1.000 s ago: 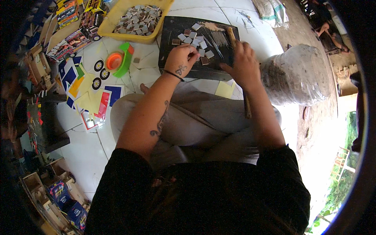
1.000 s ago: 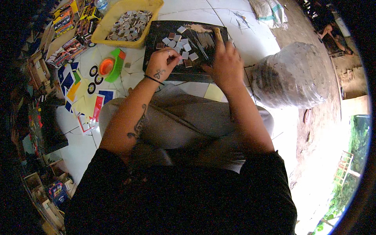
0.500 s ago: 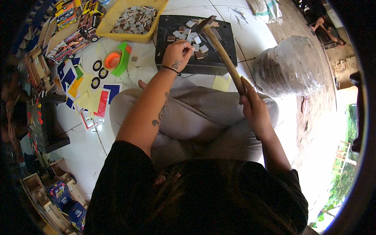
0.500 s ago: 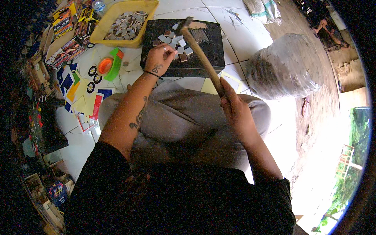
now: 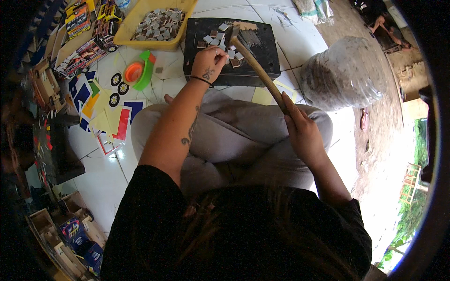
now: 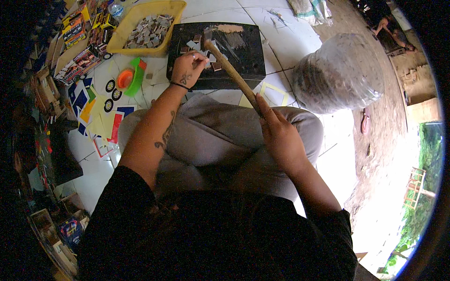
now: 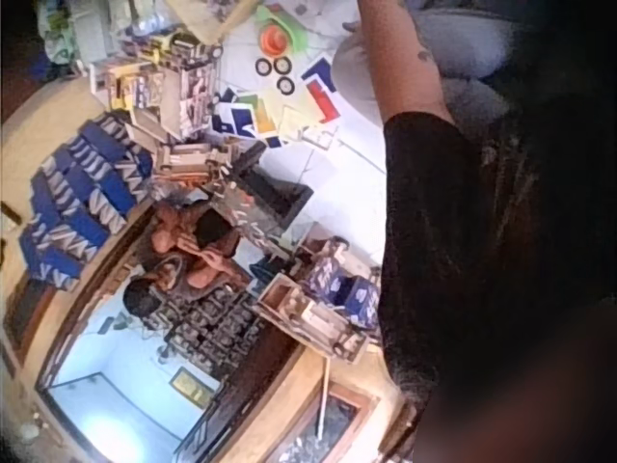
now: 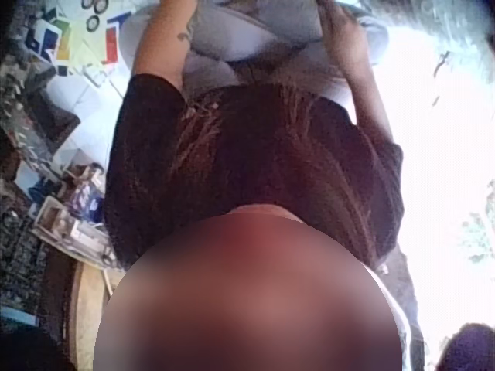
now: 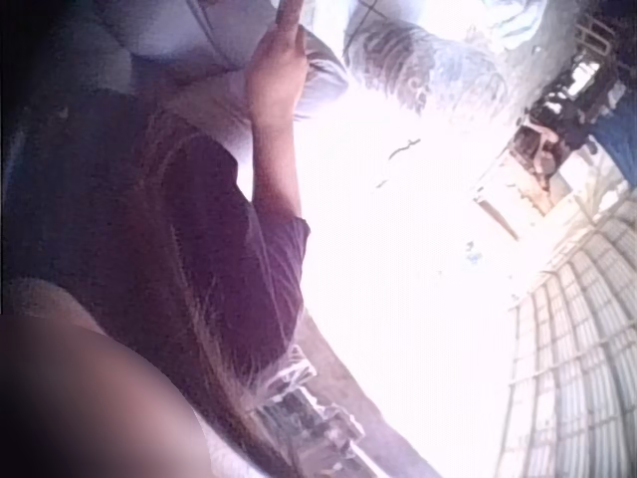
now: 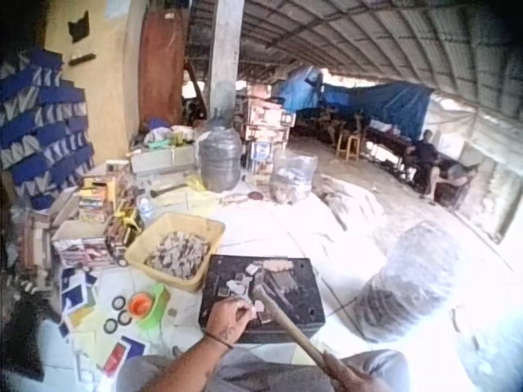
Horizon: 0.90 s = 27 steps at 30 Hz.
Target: The person sits on the floor and repeatedly places small rectangular blocks on a black board, then strikes them with a wooden mallet to break them into smaller pieces. The broken pieces are collected and placed into a clear bowl.
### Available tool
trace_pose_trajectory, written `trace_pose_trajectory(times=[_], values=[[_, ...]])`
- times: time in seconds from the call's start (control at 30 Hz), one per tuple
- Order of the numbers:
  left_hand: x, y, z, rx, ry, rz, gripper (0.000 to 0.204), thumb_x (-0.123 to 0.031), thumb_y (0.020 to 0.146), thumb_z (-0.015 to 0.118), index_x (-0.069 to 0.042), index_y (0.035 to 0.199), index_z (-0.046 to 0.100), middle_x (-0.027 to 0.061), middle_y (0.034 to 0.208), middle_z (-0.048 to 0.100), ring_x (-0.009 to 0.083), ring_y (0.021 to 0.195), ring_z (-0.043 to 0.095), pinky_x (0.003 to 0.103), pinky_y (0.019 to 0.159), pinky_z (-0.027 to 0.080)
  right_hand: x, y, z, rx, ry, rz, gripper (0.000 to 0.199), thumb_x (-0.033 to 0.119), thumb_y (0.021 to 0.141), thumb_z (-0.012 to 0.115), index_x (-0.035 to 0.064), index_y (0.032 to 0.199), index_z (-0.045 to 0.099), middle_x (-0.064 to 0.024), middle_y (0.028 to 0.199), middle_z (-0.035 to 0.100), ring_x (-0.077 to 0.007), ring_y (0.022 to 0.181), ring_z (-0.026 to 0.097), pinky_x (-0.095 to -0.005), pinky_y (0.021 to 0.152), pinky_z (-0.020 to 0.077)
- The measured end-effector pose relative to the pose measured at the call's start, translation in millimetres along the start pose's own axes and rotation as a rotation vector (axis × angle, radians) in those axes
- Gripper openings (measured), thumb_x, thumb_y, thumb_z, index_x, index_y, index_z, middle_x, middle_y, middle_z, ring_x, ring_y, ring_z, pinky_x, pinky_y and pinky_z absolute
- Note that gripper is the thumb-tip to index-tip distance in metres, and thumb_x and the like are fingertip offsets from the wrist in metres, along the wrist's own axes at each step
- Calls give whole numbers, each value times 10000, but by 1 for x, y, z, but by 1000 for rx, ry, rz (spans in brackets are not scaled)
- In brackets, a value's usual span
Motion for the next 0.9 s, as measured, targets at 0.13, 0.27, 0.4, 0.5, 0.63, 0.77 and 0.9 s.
trace_pose_trajectory(times=[0.13,0.27,0.4,0.5,0.63,0.77,0.9], values=[[-1,-1,-1,-27,-62,19,116,-101,768,665,-1,750,609,110,755,617,219,611,609,305,585,487,-2,3,2,-3,8,-23,559,54,878,495,184,1390,313,-229,1062,581,-378,891,611,-435,733,501],[1,-2,1,-38,2,21,118,-124,784,660,-15,775,617,103,754,623,211,629,614,302,589,485,-6,4,-2,-44,58,6,557,49,877,493,179,1389,315,-238,1099,570,-380,925,605,-440,761,494],[6,-2,3,-19,-4,10,130,-160,817,648,-31,818,634,88,752,646,191,626,621,296,593,487,-4,5,-5,-41,63,-18,557,50,877,495,178,1389,317,-232,1100,574,-376,929,605,-432,768,494],[7,-1,3,-13,-13,11,126,-152,817,646,-26,814,633,88,751,648,187,631,624,296,594,489,0,6,-4,-16,26,-36,549,51,876,498,173,1384,327,-228,1091,578,-375,926,606,-429,764,495],[6,-3,3,-17,-31,4,132,-150,815,649,-18,813,634,91,754,646,183,645,628,295,602,491,-6,3,2,34,12,43,541,50,879,490,166,1383,332,-225,1088,579,-370,922,609,-424,775,494],[5,-3,2,-21,-47,-8,112,-114,789,657,-8,797,623,111,776,633,213,643,620,307,597,496,-24,11,6,28,185,81,542,66,889,475,179,1395,315,-244,1091,568,-364,942,604,-425,779,488],[4,-3,2,8,-48,-26,123,-121,782,658,-15,842,634,112,779,634,217,674,631,304,623,505,-45,50,0,-315,-1,-135,544,73,894,461,217,1397,313,-256,1032,543,-380,923,589,-453,767,482]])
Point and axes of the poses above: each hand's wrist, its own y-axis towards the middle knuckle, its own z-axis out of the palm, x = y × z, the point moved 6 cm from there along y, towards the middle knuckle
